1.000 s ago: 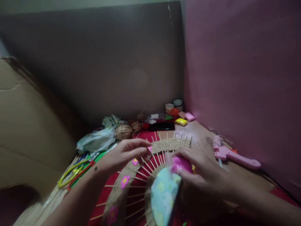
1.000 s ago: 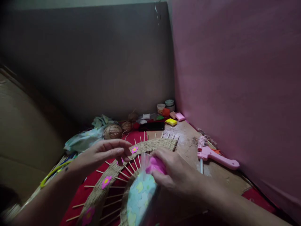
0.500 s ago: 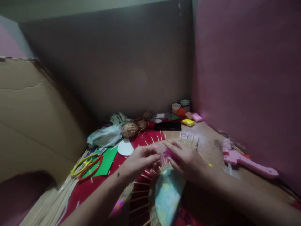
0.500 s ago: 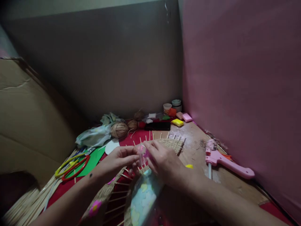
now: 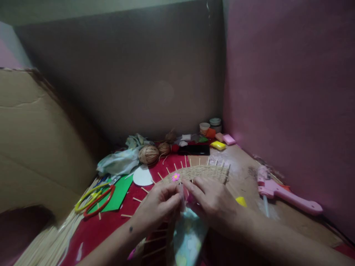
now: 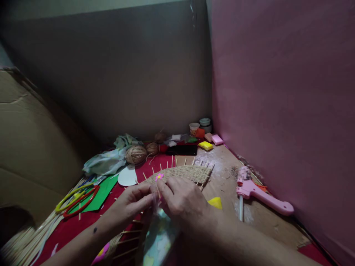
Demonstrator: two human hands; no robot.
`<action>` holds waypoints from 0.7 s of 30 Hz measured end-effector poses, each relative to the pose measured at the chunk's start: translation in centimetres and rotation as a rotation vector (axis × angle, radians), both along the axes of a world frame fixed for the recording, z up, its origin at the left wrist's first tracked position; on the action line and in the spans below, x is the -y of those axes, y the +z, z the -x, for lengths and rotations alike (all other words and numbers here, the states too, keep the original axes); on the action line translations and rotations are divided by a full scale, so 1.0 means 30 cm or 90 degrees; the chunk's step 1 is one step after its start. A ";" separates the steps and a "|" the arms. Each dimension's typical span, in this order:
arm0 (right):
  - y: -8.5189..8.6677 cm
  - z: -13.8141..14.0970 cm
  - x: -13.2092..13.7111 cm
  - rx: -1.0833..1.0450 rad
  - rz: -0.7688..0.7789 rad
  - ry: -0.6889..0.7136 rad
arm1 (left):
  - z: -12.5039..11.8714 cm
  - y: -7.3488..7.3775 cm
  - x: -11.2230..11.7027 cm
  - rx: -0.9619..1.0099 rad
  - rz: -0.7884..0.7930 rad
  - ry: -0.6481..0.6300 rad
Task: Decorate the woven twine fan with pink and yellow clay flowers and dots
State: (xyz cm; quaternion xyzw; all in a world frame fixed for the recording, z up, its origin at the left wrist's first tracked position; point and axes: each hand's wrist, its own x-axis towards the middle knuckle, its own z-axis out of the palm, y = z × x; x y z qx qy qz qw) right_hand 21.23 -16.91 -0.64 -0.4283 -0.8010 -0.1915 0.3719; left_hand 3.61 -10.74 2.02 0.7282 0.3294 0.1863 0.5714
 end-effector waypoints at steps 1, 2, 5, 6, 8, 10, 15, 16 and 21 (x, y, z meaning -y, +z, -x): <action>0.006 0.002 0.004 -0.012 -0.009 0.003 | 0.002 0.007 0.007 -0.007 0.007 0.002; 0.010 0.005 0.007 -0.023 -0.015 0.010 | 0.005 0.013 0.012 -0.020 0.019 0.003; 0.009 0.015 0.009 -0.034 -0.017 0.020 | 0.014 0.016 0.011 -0.065 -0.023 0.024; 0.004 0.020 0.007 -0.031 -0.014 0.015 | 0.016 0.012 0.006 -0.080 -0.090 0.034; -0.009 0.031 -0.001 -0.029 -0.012 -0.003 | 0.020 0.001 -0.006 -0.107 -0.246 0.048; -0.023 0.040 -0.009 -0.037 -0.009 -0.020 | 0.023 -0.016 -0.019 -0.122 -0.352 0.057; -0.041 0.035 -0.015 -0.060 0.024 -0.040 | 0.042 -0.086 -0.035 -0.039 -0.301 0.120; -0.040 0.030 -0.014 -0.068 0.041 -0.038 | 0.049 -0.101 -0.035 -0.024 -0.298 0.128; -0.020 0.001 -0.001 -0.117 0.181 -0.017 | 0.078 -0.140 -0.049 0.019 -0.351 0.097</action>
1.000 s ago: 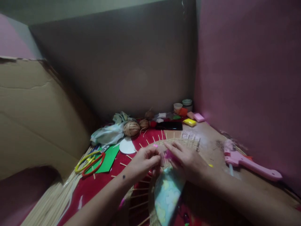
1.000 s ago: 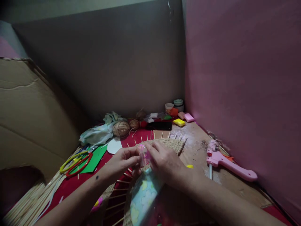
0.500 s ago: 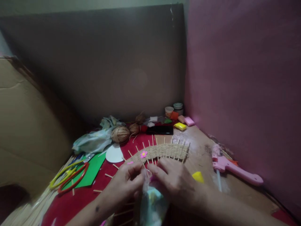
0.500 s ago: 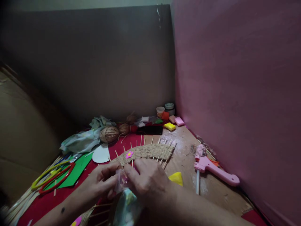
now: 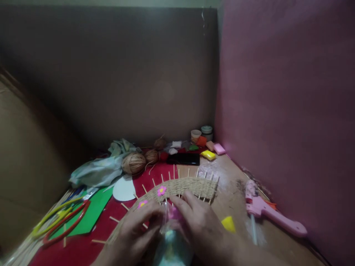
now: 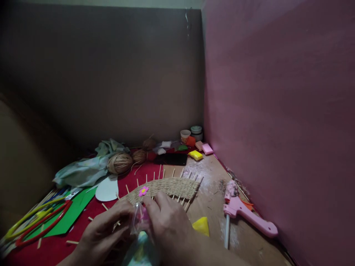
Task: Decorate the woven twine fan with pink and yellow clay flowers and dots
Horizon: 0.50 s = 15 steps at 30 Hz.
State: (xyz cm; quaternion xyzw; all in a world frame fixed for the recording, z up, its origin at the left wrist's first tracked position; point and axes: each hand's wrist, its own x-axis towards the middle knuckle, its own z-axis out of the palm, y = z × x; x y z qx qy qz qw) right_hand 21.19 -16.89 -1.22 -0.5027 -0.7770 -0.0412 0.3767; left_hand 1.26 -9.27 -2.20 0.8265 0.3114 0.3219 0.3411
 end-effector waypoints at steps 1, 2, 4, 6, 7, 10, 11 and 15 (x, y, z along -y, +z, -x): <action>0.005 -0.003 0.004 -0.012 0.041 0.009 | 0.001 0.001 -0.005 -0.001 -0.011 -0.009; 0.009 -0.005 0.008 -0.025 0.077 0.021 | 0.000 0.004 -0.010 -0.006 -0.021 -0.016; 0.014 -0.004 0.015 -0.050 0.127 0.044 | -0.004 0.015 -0.015 -0.023 -0.031 -0.021; 0.014 0.002 0.021 -0.074 0.139 0.060 | -0.011 0.030 -0.011 -0.052 -0.028 -0.037; 0.012 0.006 0.022 -0.085 0.140 0.068 | -0.014 0.039 -0.006 -0.066 -0.029 -0.049; -0.003 0.014 0.023 -0.108 0.137 0.088 | -0.027 0.068 0.019 -0.085 -0.069 -0.084; -0.009 0.014 0.021 -0.111 0.130 0.091 | -0.031 0.078 0.028 -0.084 -0.088 -0.091; -0.027 0.012 0.016 -0.076 0.060 0.078 | -0.052 0.112 0.052 -0.095 -0.065 -0.101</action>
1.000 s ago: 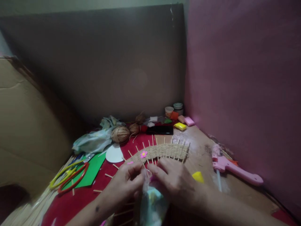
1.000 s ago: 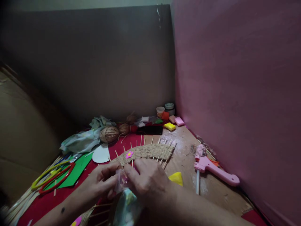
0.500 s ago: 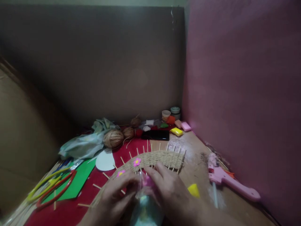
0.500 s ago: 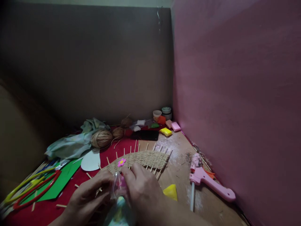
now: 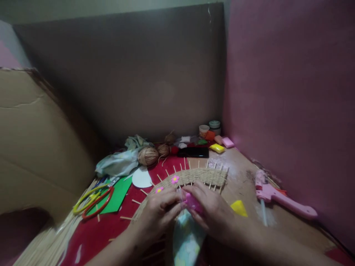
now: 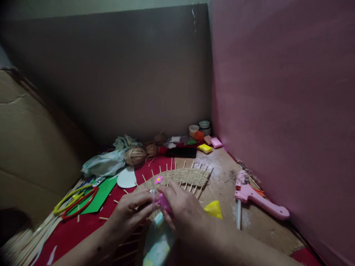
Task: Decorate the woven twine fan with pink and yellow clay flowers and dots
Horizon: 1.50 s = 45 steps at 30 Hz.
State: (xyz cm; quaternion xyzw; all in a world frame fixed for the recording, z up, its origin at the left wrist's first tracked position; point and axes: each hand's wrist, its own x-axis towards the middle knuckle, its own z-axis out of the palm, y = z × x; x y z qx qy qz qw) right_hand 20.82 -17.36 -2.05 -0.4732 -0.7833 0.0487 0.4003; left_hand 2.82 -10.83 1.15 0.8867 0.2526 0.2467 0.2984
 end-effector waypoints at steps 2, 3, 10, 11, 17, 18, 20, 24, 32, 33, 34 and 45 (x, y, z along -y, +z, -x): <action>0.002 0.000 0.000 0.030 -0.041 -0.020 | -0.008 0.007 0.005 -0.008 0.043 -0.002; 0.006 0.001 0.001 0.040 -0.062 -0.029 | -0.012 0.008 0.007 -0.010 0.055 -0.001; 0.036 0.001 0.006 0.125 -0.159 -0.075 | -0.033 0.008 0.007 0.014 0.248 0.007; 0.037 -0.002 0.006 0.128 -0.153 -0.075 | -0.036 0.011 0.006 0.018 0.275 0.011; 0.031 -0.006 0.005 0.137 -0.106 -0.077 | -0.035 0.024 0.004 0.016 0.199 0.020; 0.030 -0.002 0.007 0.148 -0.111 -0.089 | -0.033 0.024 0.007 0.009 0.171 0.012; 0.026 0.007 0.012 0.174 -0.128 -0.107 | -0.030 0.027 0.017 -0.015 0.102 -0.005; 0.018 0.026 0.023 0.187 -0.159 -0.087 | -0.022 0.039 0.039 -0.044 0.018 -0.045; 0.052 0.021 0.035 0.128 -0.192 -0.055 | 0.007 0.048 -0.023 0.134 0.766 -0.085; 0.054 0.016 0.034 0.128 -0.195 -0.064 | 0.008 0.045 -0.033 0.173 0.813 -0.103; 0.053 0.012 0.031 0.128 -0.194 -0.070 | 0.007 0.042 -0.041 0.203 0.834 -0.104; 0.048 -0.011 0.029 0.136 -0.165 -0.069 | -0.013 0.032 -0.050 0.274 0.825 0.005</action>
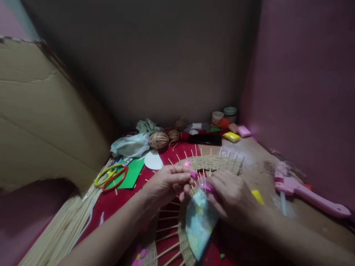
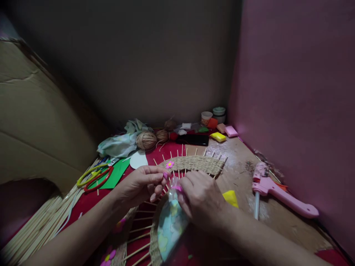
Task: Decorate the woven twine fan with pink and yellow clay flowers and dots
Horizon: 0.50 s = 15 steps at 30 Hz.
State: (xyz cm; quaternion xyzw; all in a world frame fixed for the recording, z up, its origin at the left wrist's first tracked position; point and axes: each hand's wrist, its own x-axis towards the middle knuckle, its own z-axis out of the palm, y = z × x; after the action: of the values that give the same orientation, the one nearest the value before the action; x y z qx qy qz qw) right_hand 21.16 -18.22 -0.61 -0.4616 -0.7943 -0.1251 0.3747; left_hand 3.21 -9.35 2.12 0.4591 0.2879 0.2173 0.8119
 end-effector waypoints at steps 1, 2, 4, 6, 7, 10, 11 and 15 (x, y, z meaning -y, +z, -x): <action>-0.001 -0.001 0.000 0.000 0.001 -0.002 | 0.000 0.002 0.002 -0.001 -0.001 -0.001; -0.004 -0.003 0.000 0.002 0.002 -0.004 | -0.001 0.003 0.004 -0.008 -0.002 0.002; -0.010 -0.004 -0.001 0.006 0.012 -0.009 | -0.002 0.004 0.006 -0.025 -0.009 0.026; -0.013 -0.005 -0.002 0.006 0.023 -0.006 | -0.002 0.003 0.005 -0.038 -0.022 0.049; -0.012 -0.006 -0.002 0.005 0.026 -0.004 | -0.001 0.003 0.003 -0.042 -0.031 0.055; 0.007 -0.015 -0.004 -0.004 0.012 0.005 | 0.005 0.007 -0.007 -0.038 -0.066 0.054; 0.018 -0.021 -0.004 -0.009 0.002 0.005 | 0.007 0.010 -0.010 -0.032 -0.075 0.054; 0.061 -0.051 -0.011 -0.015 -0.050 -0.026 | 0.010 0.019 -0.015 -0.004 -0.067 0.055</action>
State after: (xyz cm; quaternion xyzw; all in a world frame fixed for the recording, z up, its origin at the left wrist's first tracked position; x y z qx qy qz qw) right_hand 22.68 -17.90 1.21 -0.4641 -0.7746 -0.1585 0.3994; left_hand 2.89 -8.90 2.68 0.4886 0.2982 0.2657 0.7757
